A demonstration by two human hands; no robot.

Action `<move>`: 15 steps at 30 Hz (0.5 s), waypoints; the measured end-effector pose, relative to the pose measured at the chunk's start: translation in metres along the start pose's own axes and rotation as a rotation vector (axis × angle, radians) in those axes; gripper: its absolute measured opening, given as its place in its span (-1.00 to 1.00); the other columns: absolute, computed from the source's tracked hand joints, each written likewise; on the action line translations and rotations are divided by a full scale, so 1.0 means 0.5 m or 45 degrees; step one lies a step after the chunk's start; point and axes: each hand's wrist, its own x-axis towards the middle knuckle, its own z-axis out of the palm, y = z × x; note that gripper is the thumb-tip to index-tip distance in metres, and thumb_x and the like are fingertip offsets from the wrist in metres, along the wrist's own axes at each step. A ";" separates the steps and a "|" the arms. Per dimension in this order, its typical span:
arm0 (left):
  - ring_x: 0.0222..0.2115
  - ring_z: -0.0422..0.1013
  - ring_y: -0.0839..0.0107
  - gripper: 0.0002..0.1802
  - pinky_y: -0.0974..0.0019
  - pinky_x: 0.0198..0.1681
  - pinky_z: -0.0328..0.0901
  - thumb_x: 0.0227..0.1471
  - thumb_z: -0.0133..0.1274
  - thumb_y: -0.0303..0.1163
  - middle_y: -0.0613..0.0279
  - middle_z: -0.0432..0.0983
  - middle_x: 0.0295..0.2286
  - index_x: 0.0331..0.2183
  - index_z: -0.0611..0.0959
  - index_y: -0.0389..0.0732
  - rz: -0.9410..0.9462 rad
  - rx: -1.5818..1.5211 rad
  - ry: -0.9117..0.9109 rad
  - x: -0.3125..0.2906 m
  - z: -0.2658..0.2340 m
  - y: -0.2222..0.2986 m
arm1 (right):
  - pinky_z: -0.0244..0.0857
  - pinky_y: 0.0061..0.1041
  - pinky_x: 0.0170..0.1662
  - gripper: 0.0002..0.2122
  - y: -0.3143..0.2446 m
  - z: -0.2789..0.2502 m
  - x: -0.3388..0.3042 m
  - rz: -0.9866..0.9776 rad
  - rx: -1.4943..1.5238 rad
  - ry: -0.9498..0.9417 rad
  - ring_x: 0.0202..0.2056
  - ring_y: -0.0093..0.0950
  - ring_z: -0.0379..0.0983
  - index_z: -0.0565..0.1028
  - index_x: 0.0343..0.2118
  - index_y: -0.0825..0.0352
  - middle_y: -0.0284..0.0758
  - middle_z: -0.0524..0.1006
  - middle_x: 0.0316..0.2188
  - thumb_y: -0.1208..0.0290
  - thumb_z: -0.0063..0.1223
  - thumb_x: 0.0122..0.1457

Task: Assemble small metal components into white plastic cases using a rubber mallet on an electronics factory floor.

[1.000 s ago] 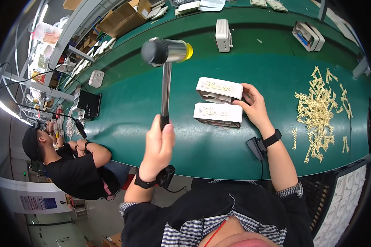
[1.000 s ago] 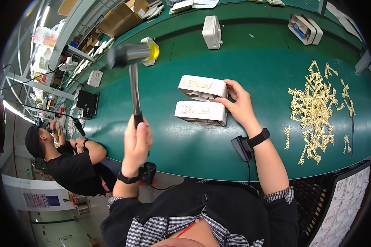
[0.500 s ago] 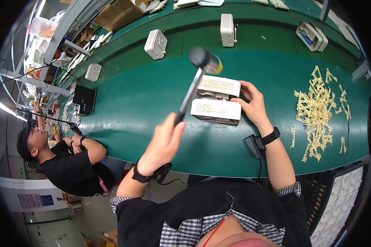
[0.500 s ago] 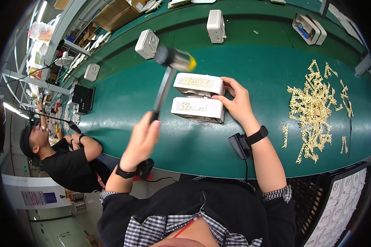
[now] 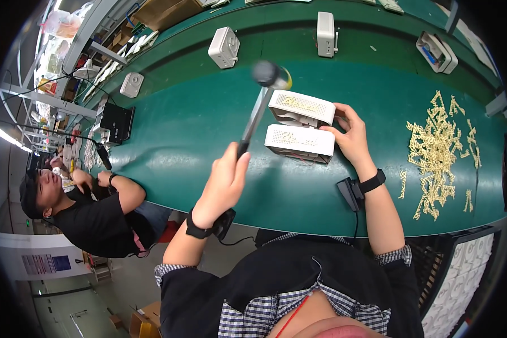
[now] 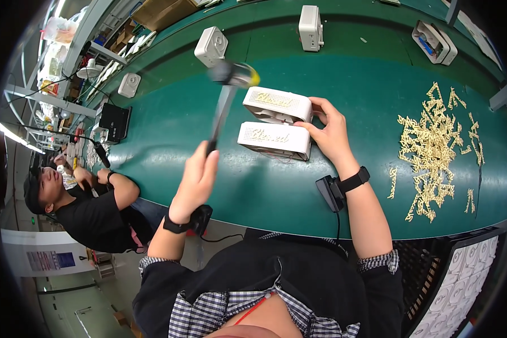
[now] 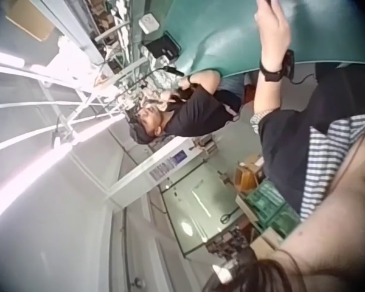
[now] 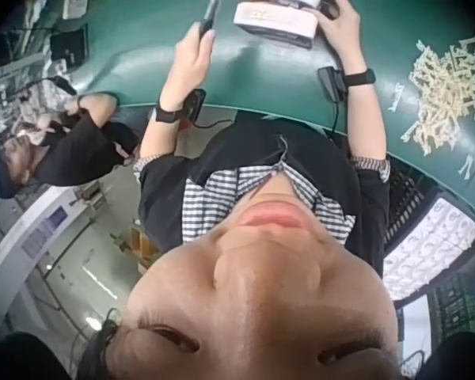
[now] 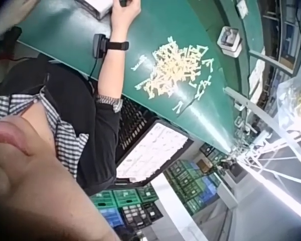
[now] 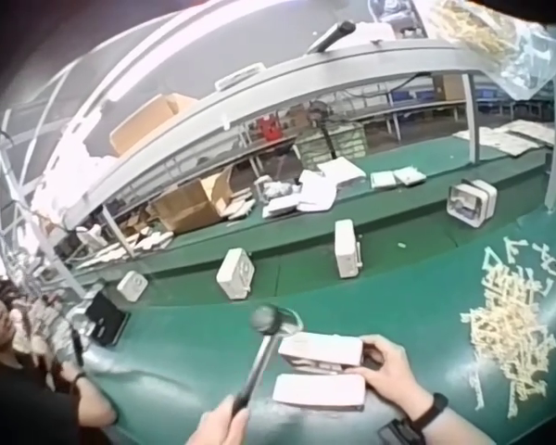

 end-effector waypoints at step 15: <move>-0.72 0.17 0.58 -0.74 0.42 -0.66 0.04 0.25 -0.16 -0.33 0.35 0.21 -0.73 -0.47 0.36 -0.24 -0.170 -0.228 0.074 -0.028 -0.051 0.039 | 0.26 -0.43 0.10 -0.54 0.010 -0.004 -0.021 -0.104 -0.218 0.092 -0.04 -0.45 0.41 0.40 -0.02 0.42 -0.27 0.48 -0.09 0.56 0.28 -0.03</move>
